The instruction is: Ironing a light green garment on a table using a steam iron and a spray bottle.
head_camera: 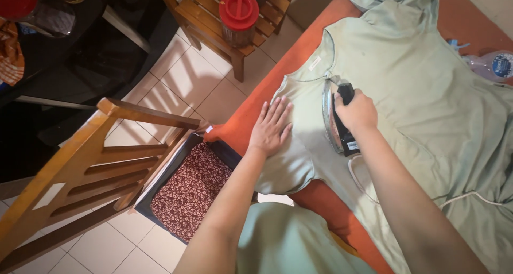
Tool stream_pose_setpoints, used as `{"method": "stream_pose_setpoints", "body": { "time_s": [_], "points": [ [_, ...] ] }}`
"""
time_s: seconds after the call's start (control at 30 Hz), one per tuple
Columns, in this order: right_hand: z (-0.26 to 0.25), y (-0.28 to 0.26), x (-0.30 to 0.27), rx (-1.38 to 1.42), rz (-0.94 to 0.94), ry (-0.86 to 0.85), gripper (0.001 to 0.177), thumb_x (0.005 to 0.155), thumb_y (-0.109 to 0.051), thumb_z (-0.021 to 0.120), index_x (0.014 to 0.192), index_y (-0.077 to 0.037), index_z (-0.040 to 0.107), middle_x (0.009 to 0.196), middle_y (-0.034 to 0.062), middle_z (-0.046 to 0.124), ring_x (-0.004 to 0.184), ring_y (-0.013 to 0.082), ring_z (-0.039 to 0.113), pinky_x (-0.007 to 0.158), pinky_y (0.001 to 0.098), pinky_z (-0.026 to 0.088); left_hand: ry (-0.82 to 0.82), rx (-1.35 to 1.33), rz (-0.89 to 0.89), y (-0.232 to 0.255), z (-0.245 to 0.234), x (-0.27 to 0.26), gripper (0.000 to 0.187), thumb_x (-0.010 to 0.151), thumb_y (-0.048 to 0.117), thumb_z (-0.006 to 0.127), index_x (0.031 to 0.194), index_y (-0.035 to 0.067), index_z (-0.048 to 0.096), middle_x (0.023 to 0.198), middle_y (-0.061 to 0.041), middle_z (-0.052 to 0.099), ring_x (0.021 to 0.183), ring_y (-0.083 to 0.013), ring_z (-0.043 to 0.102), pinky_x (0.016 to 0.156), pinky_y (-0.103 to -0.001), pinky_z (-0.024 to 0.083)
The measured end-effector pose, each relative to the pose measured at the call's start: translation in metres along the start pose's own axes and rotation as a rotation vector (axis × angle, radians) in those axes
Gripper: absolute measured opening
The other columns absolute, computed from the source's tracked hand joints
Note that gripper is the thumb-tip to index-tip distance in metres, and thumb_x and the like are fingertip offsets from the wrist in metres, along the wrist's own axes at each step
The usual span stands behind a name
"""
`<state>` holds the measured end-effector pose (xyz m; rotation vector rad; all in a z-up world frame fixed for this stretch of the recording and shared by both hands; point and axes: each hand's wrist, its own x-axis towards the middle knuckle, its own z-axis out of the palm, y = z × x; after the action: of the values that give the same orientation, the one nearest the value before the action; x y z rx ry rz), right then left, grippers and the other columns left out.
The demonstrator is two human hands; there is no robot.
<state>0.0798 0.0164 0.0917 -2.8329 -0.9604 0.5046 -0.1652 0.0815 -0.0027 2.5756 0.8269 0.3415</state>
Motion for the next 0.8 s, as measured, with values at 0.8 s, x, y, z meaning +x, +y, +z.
{"method": "stream_pose_setpoints", "body": {
  "time_s": [0.8],
  "points": [
    [-0.030,0.059,-0.117,0.004,-0.364,-0.444,0.048,0.084,-0.051,0.063,0.128,-0.032,0.069,0.098,0.0167,0.075,0.089,0.0383,0.072,0.081,0.0479,0.057,0.155,-0.087,-0.117,0.015,0.006,0.008,0.062,0.105,0.034,0.046,0.159,0.005,0.036,0.169,-0.014,0.028,0.159,-0.0301,0.020,0.130,-0.051,0.010]
  ]
}}
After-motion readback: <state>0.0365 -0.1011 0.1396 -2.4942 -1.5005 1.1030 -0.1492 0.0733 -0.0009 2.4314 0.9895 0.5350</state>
